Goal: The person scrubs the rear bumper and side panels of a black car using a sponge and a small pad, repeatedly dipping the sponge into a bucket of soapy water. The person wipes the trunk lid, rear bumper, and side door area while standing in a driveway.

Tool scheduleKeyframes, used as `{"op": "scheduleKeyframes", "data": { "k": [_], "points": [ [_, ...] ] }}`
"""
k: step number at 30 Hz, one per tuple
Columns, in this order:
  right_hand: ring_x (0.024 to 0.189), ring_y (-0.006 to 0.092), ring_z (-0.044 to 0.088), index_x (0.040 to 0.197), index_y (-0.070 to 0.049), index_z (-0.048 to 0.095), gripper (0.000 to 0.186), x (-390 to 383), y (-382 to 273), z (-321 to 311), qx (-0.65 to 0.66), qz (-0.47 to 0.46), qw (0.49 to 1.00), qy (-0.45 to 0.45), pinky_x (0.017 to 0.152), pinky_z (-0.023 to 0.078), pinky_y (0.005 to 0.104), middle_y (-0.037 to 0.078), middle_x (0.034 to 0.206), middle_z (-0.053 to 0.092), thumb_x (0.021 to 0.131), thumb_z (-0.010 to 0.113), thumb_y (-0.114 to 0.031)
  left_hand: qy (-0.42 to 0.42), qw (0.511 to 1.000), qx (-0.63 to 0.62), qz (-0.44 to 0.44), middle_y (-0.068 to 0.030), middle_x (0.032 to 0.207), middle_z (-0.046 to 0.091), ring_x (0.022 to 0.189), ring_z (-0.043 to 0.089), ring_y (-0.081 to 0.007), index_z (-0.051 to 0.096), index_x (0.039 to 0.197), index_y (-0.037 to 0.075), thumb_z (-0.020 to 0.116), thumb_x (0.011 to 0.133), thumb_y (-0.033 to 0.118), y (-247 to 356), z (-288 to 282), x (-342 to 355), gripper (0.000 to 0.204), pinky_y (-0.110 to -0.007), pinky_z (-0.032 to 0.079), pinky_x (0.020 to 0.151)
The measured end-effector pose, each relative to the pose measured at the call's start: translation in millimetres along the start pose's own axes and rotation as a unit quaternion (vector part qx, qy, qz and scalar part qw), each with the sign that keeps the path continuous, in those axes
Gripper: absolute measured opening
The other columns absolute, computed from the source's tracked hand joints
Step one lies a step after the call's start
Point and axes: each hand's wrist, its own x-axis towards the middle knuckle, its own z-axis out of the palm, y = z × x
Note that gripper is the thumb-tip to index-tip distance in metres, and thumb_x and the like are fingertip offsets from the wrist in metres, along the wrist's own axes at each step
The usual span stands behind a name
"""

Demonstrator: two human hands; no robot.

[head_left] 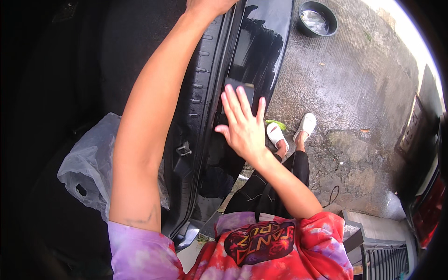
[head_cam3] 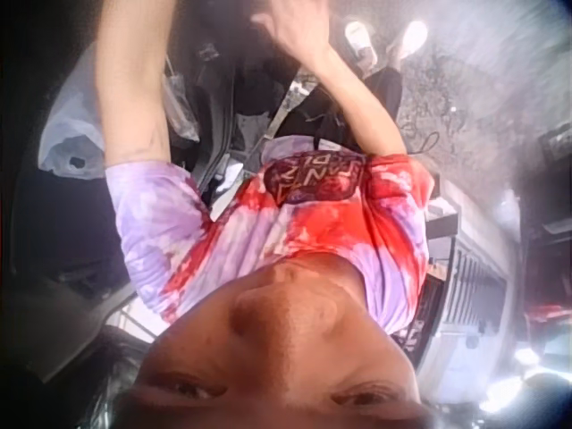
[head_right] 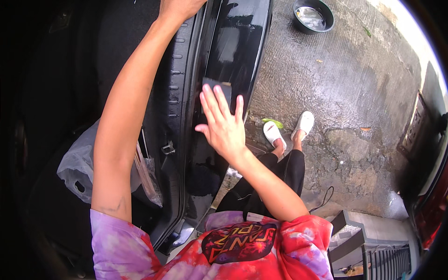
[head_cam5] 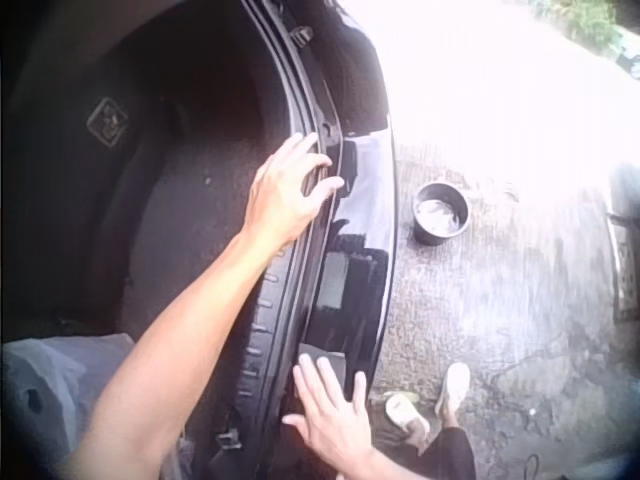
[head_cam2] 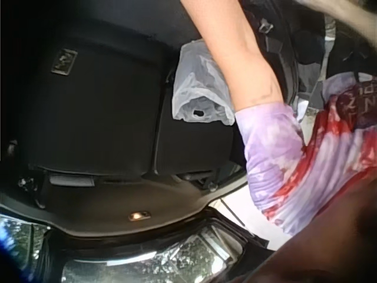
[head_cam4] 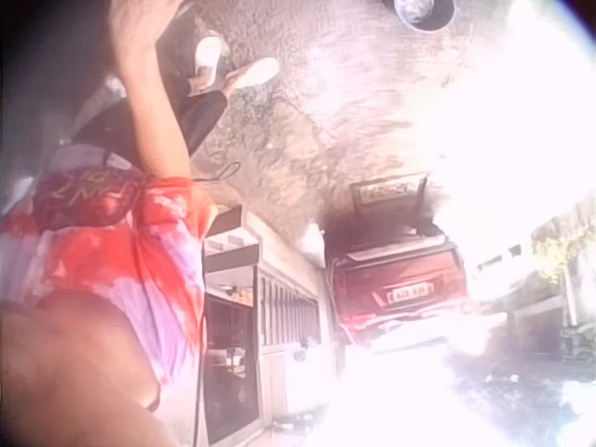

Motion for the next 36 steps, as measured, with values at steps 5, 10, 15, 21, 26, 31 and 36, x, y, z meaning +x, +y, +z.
{"op": "scheduleKeyframes", "data": {
  "k": [5, 10, 15, 21, 26, 31, 36],
  "points": [
    [0.156, 0.0211, 0.026, 0.158, -0.016, 0.041, 0.093, -8.9, 32.8, -6.3, -0.025, -0.019, 0.999, -0.011, 0.121, 0.012, 0.0688, 0.000, 0.169, 0.030, 0.082, 0.067, -0.063, -0.015, 1.000, -0.018, -0.016, -0.0206, 0.144, 0.060, 0.141, 0.049, -0.0382, 0.074, 0.111, 0.005, 0.076, 0.088, 0.035, 8.5, 11.0, 0.3, 0.038, -0.047, 0.040, 0.116],
    [0.155, 0.0271, 0.029, 0.155, -0.006, 0.043, 0.083, 124.8, 109.0, -45.8, -0.100, 0.021, 0.977, 0.189, 0.118, 0.020, 0.0717, 0.008, 0.167, 0.033, 0.092, 0.060, -0.058, -0.001, 1.000, -0.011, -0.002, -0.0206, 0.143, 0.061, 0.139, 0.051, -0.0387, 0.075, 0.109, 0.005, 0.079, 0.086, 0.028, 13.2, 7.5, 9.0, 0.032, -0.046, 0.042, 0.114],
    [0.159, 0.0269, 0.020, 0.159, -0.007, 0.038, 0.093, -2.8, 49.1, -16.4, 0.028, 0.063, 0.998, 0.008, 0.120, 0.008, 0.0728, 0.010, 0.170, 0.027, 0.086, 0.068, -0.055, -0.037, 0.999, -0.007, -0.031, -0.0197, 0.143, 0.061, 0.139, 0.051, -0.0389, 0.075, 0.110, 0.005, 0.078, 0.086, 0.027, 15.0, -3.4, 7.8, 0.033, -0.047, 0.041, 0.115],
    [0.144, 0.0248, 0.049, 0.128, -0.011, 0.067, 0.037, 93.7, 125.0, -58.9, 0.013, -0.059, 0.986, 0.156, 0.118, 0.024, 0.0690, 0.004, 0.144, 0.061, 0.092, 0.068, -0.010, -0.056, 0.997, 0.053, -0.006, -0.0060, 0.150, 0.058, 0.145, 0.047, -0.0291, 0.075, 0.120, 0.021, 0.075, 0.092, 0.040, 14.8, 5.7, 16.1, 0.033, -0.045, 0.040, 0.115],
    [0.117, 0.0214, 0.068, 0.120, -0.004, 0.070, 0.024, 76.5, 175.6, -127.7, 0.438, 0.127, 0.873, 0.172, 0.102, 0.050, 0.0352, 0.009, 0.118, 0.074, 0.101, 0.056, -0.001, -0.068, 0.995, 0.060, -0.030, -0.0062, 0.153, 0.055, 0.146, 0.045, -0.0300, 0.074, 0.123, 0.019, 0.072, 0.094, 0.035, 6.5, 4.2, 3.3, 0.033, -0.052, 0.037, 0.116],
    [0.103, 0.0092, 0.060, 0.154, -0.007, 0.046, 0.052, 10.2, 283.7, -142.7, 0.555, 0.268, 0.776, 0.133, 0.096, 0.046, 0.0252, 0.005, 0.118, 0.066, 0.103, 0.050, 0.003, -0.292, 0.931, 0.191, -0.107, -0.0121, 0.171, 0.024, 0.158, 0.019, -0.0375, 0.046, 0.156, 0.018, 0.059, 0.101, 0.041, 120.1, 14.9, -58.2, 0.061, -0.059, 0.019, 0.123],
    [0.136, 0.0199, 0.053, 0.143, 0.000, 0.056, 0.043, -33.8, 352.7, -154.7, 0.569, 0.286, 0.765, 0.099, 0.119, 0.032, 0.0343, 0.012, 0.145, 0.060, 0.100, 0.050, -0.002, -0.296, 0.887, 0.112, -0.336, -0.0216, 0.172, 0.013, 0.158, 0.012, -0.0421, 0.024, 0.164, 0.005, 0.057, 0.102, 0.042, 240.9, -22.7, -227.0, 0.079, -0.063, 0.013, 0.123]
  ]
}}
